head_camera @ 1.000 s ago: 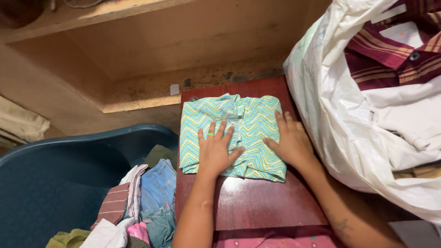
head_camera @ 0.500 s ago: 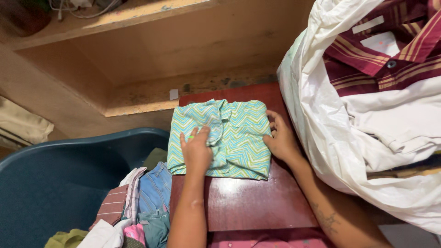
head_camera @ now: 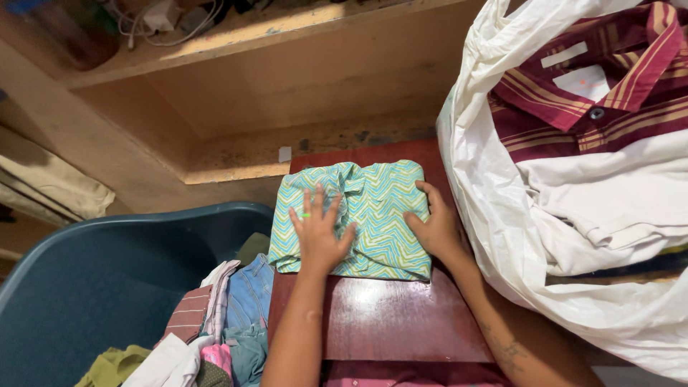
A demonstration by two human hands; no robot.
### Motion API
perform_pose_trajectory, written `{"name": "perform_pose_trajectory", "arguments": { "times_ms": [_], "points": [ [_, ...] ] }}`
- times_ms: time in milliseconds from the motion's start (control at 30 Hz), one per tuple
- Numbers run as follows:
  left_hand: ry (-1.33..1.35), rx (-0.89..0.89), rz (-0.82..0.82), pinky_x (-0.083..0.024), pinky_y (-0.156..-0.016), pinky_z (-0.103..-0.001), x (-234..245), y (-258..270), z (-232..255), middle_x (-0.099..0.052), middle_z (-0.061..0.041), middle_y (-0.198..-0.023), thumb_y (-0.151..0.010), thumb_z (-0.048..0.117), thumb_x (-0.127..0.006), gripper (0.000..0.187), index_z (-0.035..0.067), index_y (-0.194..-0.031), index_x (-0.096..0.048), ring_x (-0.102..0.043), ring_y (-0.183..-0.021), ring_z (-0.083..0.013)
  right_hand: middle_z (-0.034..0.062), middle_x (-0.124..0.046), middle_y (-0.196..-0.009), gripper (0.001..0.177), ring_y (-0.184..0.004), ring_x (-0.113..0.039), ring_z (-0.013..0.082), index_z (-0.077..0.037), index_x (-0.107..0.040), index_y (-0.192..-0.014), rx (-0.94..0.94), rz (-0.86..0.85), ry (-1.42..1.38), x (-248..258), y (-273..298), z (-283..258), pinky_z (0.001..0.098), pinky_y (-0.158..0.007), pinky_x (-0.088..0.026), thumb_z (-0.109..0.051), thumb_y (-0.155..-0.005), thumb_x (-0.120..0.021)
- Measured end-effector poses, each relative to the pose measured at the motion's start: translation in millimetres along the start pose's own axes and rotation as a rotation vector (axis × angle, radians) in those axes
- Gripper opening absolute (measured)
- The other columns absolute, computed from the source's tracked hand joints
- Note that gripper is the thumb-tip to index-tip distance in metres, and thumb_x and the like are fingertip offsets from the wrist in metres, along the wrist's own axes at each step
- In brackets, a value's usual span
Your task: The person picks up clothing items from a plastic bin, folds them on a small table, and places the folded items into a white plastic bag.
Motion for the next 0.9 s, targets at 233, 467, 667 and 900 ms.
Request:
{"name": "perform_pose_trajectory", "arguments": {
  "times_ms": [233,467,667,900],
  "points": [
    [-0.143,0.033,-0.268,-0.008,-0.115,-0.073,-36.3,7.9,-2.1,-0.038,-0.017,-0.161,-0.09,0.062,-0.057,0.066,0.018,-0.138,-0.064,-0.029,-0.149,-0.0421,0.0178,-0.066,-0.123,0.111,-0.104,-0.066,0.022,-0.012,0.003,-0.163,-0.334,-0.019,-0.632,-20.4,6.0,33.2,0.0347,-0.09,-0.055,0.01,-0.078,-0.065],
    [0.011,-0.008,-0.575,-0.003,-0.117,-0.066,-75.5,26.2,24.2,-0.028,-0.024,-0.162,-0.095,0.064,-0.048,0.075,0.015,-0.152,-0.046,-0.018,-0.152,-0.0416,0.0213,-0.057,-0.14,0.108,-0.117,-0.062,0.0239,-0.02,0.0,-0.167,-0.241,-0.002,-0.932,-7.5,14.3,-9.8,0.0372,-0.097,-0.053,0.012,-0.08,-0.055],
    [1.041,0.137,-0.886,-0.02,-0.123,-0.056,-109.7,46.9,46.8,-0.044,-0.022,-0.16,-0.104,0.059,-0.042,0.073,0.005,-0.153,-0.045,-0.032,-0.151,-0.041,0.024,-0.04,-0.156,0.106,-0.134,-0.054,0.0249,-0.025,-0.003,-0.166,-0.017,-0.17,-1.044,-9.8,30.0,-63.8,0.0394,-0.106,-0.049,0.009,-0.083,-0.058],
    [2.145,0.956,-0.715,-0.056,-0.1,-0.045,-117.8,46.4,8.1,-0.065,-0.02,-0.133,-0.083,0.085,-0.031,0.104,0.001,-0.142,-0.053,-0.068,-0.119,-0.0327,0.0191,-0.037,-0.166,0.073,-0.158,-0.033,0.0338,-0.006,-0.034,-0.159,0.394,-0.664,-0.347,-66.3,59.0,-106.8,0.0457,-0.129,-0.025,-0.005,-0.092,-0.062]
  ]
}}
Point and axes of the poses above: each hand's wrist, its own y-axis away from the middle knuckle, its own x-axis out of the back of the hand, z = x × y, the point moved 10 cm from there along -y, towards the middle knuckle
